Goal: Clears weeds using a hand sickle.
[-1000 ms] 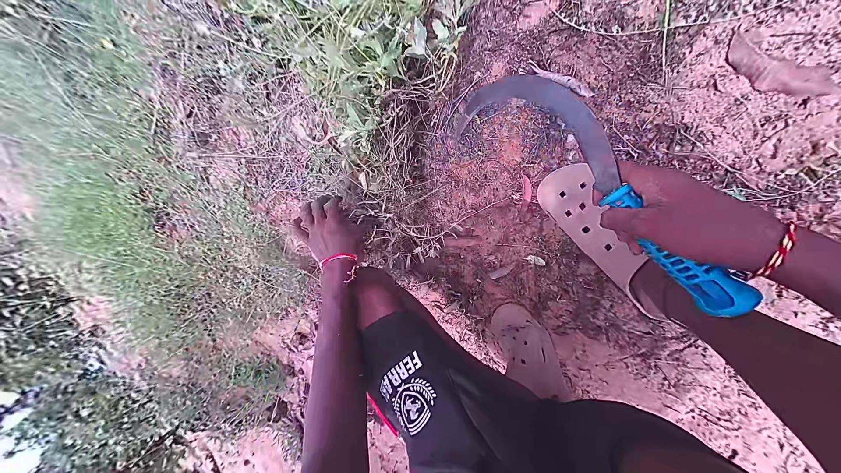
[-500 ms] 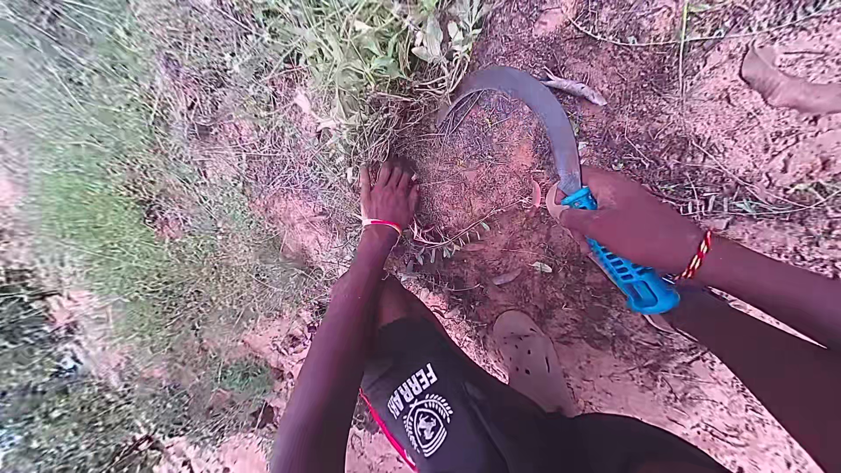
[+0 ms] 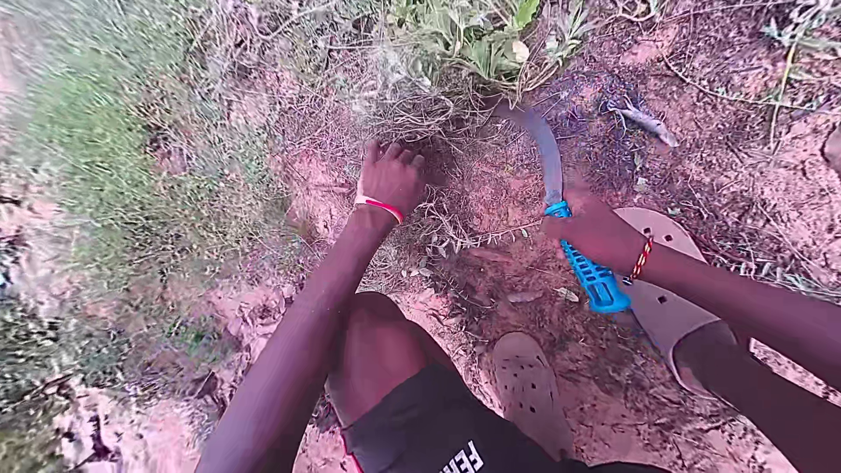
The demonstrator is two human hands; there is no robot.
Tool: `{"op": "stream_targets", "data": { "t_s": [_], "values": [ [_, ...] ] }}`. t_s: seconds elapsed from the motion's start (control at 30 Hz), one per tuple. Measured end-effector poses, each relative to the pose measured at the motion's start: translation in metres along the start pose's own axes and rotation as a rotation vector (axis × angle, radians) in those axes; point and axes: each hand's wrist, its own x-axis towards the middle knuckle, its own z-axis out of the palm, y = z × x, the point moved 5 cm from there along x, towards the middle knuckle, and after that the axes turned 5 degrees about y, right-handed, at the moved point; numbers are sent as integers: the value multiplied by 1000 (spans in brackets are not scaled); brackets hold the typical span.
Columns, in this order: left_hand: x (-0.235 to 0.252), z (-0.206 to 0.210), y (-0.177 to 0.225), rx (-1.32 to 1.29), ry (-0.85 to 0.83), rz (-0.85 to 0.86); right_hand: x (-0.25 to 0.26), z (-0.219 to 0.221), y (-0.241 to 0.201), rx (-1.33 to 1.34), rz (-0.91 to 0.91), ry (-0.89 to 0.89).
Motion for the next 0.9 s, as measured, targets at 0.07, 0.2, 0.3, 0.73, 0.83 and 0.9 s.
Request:
{"op": "stream_targets", "data": {
  "t_s": [0.07, 0.2, 0.3, 0.73, 0.83, 0.9],
  "values": [
    [-18, -11, 10, -11, 161, 115, 1, 16, -3, -261, -6, -98],
    [-34, -19, 38, -123, 353, 378, -9, 3, 7, -423, -103, -121],
    [6, -16, 89, -238, 169, 567, -20, -18, 35, -115, -114, 2],
    [233, -71, 5, -134, -33, -106, -24, -67, 48, 293, -404, 550],
    [221, -62, -24, -131, -46, -172, -11, -57, 57, 180, -371, 493],
    [218, -52, -24, -159, -22, -213, 8, -44, 55, 207, -325, 454]
  ]
}}
